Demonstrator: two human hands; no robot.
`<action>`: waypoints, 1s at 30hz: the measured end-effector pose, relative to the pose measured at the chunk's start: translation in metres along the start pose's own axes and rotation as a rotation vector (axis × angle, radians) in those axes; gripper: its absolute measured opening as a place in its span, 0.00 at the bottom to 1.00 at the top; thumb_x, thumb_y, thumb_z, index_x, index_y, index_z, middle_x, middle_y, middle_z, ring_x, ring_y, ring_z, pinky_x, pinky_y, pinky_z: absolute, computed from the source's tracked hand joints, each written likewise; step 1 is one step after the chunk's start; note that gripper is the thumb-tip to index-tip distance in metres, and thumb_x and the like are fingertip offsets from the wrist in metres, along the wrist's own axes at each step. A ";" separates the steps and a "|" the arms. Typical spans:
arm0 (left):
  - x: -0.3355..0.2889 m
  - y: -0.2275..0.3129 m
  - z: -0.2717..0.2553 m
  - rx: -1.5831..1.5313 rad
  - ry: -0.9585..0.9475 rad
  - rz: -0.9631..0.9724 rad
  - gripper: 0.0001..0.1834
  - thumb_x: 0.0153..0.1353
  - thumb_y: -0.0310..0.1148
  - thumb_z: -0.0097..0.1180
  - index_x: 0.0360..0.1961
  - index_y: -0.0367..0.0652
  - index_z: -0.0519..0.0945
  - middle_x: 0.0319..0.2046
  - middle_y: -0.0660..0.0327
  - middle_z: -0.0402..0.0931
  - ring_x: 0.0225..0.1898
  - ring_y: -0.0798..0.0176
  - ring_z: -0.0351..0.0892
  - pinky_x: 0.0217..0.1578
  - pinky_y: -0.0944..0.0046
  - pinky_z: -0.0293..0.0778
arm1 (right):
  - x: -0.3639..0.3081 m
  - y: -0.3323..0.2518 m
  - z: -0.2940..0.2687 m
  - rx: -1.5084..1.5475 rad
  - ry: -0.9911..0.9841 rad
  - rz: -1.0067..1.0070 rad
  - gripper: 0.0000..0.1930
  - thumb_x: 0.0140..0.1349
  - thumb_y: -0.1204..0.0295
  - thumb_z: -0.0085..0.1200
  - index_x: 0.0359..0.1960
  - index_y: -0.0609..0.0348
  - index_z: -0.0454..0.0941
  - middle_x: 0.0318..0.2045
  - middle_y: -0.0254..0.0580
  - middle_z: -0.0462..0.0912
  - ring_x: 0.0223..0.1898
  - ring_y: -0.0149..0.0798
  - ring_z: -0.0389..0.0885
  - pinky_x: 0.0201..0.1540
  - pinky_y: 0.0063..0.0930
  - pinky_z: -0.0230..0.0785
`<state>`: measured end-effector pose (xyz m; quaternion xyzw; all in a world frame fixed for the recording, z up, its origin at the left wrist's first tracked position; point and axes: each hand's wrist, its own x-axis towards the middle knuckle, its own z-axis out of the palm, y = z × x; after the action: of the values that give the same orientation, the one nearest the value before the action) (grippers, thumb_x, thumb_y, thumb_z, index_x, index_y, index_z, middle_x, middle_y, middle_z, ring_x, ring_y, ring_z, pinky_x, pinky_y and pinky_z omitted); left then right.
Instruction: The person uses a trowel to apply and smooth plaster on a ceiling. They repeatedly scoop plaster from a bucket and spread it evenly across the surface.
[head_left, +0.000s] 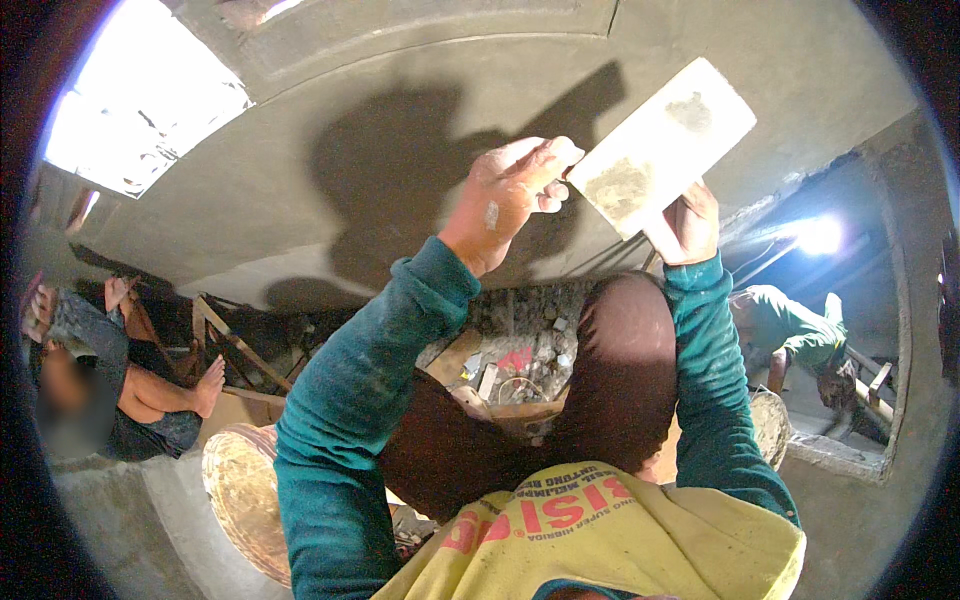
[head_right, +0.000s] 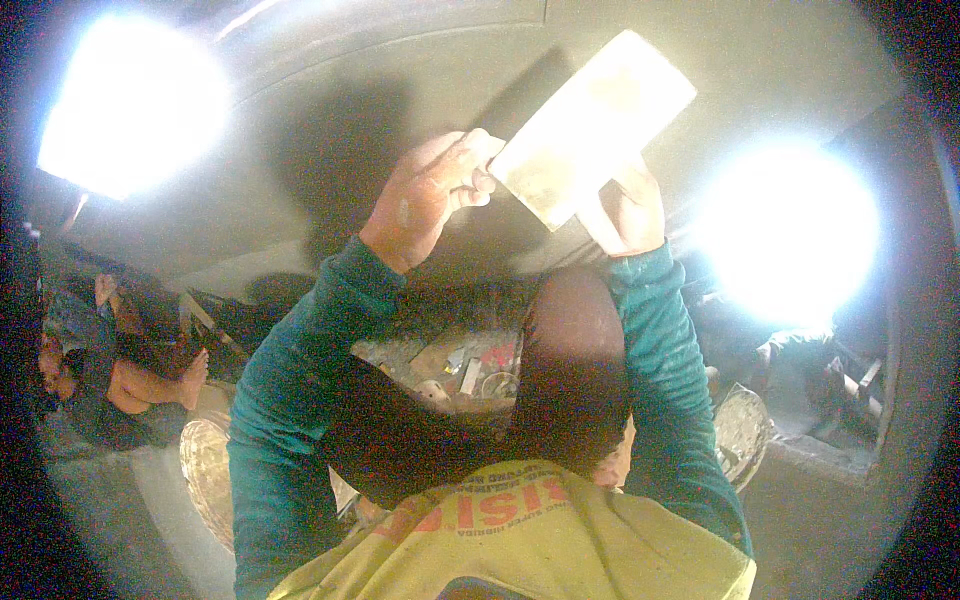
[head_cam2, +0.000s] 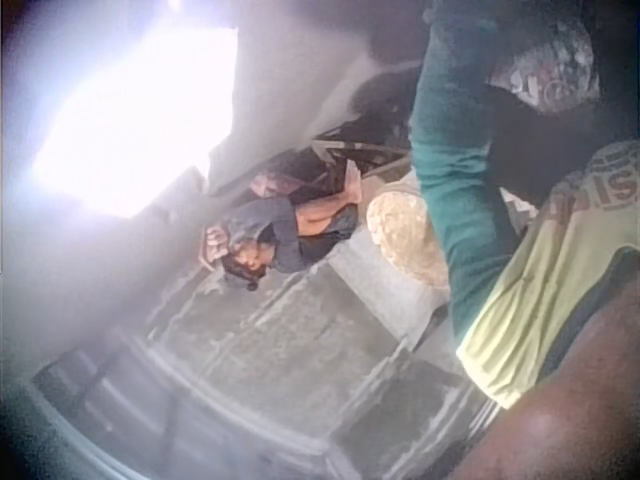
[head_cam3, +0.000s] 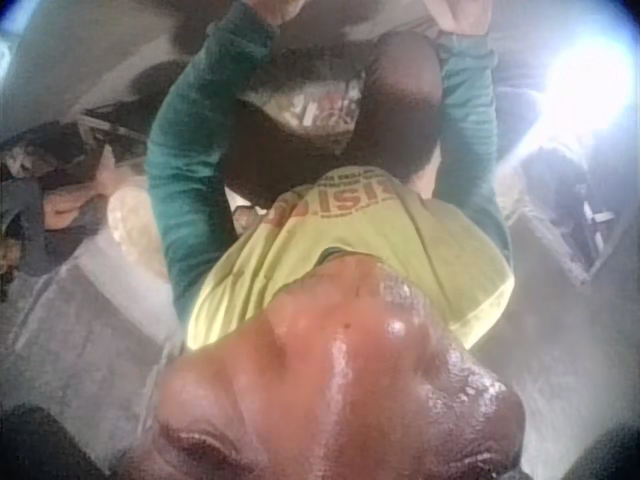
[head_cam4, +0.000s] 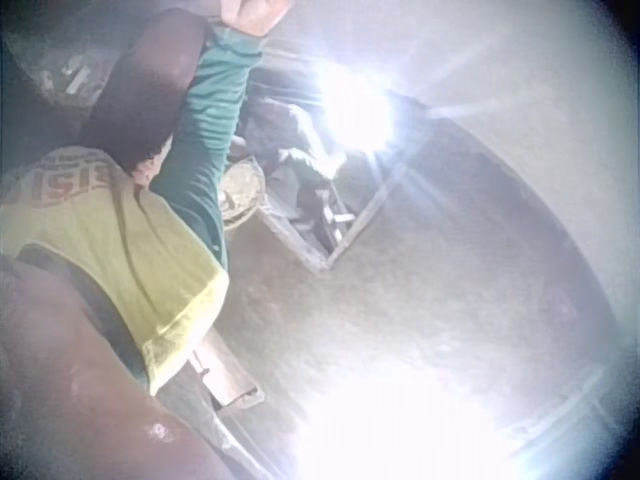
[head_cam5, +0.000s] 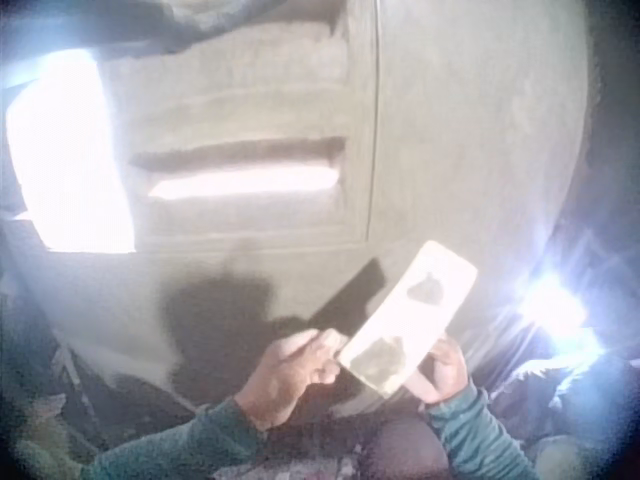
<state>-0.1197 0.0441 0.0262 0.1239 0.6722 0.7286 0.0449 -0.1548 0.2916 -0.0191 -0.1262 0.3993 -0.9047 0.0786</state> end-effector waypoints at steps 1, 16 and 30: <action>0.000 0.001 0.001 0.036 0.019 0.058 0.16 0.73 0.37 0.51 0.50 0.33 0.81 0.35 0.63 0.79 0.36 0.70 0.76 0.41 0.68 0.73 | 0.002 0.002 -0.005 -0.034 0.041 0.006 0.21 0.71 0.68 0.54 0.62 0.65 0.74 0.57 0.43 0.81 0.59 0.40 0.79 0.62 0.37 0.73; -0.015 -0.012 -0.007 0.141 -0.180 -0.180 0.17 0.71 0.39 0.57 0.46 0.34 0.85 0.36 0.63 0.84 0.36 0.71 0.79 0.41 0.69 0.75 | 0.028 0.008 -0.003 -0.277 0.087 -0.163 0.24 0.71 0.70 0.54 0.66 0.63 0.68 0.60 0.47 0.79 0.60 0.47 0.80 0.66 0.48 0.73; -0.023 -0.052 -0.036 0.529 -0.471 -0.221 0.14 0.68 0.36 0.58 0.45 0.35 0.86 0.40 0.52 0.89 0.42 0.63 0.86 0.48 0.61 0.78 | 0.077 -0.011 0.093 -1.901 -0.319 -0.959 0.29 0.50 0.72 0.64 0.58 0.52 0.80 0.50 0.43 0.78 0.54 0.52 0.75 0.56 0.45 0.67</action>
<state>-0.1112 0.0082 -0.0307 0.2222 0.8177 0.4721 0.2430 -0.2019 0.2152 0.0622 -0.3956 0.8329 -0.1333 -0.3633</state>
